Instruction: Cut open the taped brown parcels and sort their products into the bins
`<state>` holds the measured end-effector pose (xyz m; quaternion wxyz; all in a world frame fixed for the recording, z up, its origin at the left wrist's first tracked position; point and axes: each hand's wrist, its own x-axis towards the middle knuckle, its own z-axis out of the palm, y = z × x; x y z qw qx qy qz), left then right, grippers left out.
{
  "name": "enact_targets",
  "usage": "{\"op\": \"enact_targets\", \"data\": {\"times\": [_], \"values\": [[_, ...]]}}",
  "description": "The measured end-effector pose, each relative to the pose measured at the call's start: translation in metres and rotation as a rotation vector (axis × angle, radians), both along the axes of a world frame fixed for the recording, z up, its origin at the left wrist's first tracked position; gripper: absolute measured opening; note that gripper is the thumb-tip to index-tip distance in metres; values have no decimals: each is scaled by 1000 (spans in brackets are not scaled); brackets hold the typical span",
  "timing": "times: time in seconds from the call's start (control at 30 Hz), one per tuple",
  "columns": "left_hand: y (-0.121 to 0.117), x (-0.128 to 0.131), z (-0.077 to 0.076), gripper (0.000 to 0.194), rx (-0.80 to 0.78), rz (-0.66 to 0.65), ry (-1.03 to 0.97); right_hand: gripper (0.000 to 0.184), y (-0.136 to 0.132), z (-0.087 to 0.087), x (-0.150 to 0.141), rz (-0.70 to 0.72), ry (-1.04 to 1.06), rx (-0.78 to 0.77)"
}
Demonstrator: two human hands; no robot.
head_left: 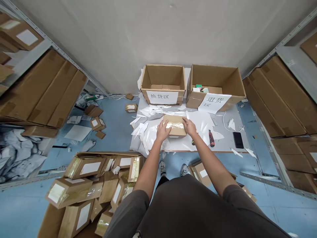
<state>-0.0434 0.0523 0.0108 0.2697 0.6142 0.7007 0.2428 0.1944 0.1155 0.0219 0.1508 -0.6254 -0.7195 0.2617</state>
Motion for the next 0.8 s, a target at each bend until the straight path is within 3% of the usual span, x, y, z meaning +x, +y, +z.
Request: {"op": "enact_targets", "data": {"times": [0.17, 0.27, 0.37, 0.5, 0.6, 0.7, 0.8], "values": [[-8, 1, -8, 69, 27, 31, -75, 55, -11, -4, 7, 12, 116, 3], [-32, -6, -14, 89, 92, 20, -149, 67, -37, -2, 17, 17, 164, 35], [-58, -9, -27, 113, 83, -58, -189, 82, -72, -11, 24, 77, 210, 42], [-70, -3, -41, 88, 104, -46, -194, 92, -104, -33, 21, 122, 241, -41], [-62, 0, -35, 77, 117, -22, -172, 73, -101, -36, 14, 70, 266, -5], [-49, 0, -19, 74, 150, -14, -156, 60, -78, -22, 14, 81, 283, 94], [-35, 1, -9, 82, 170, 76, -167, 60, -48, -7, 19, 63, 272, 113]]}}
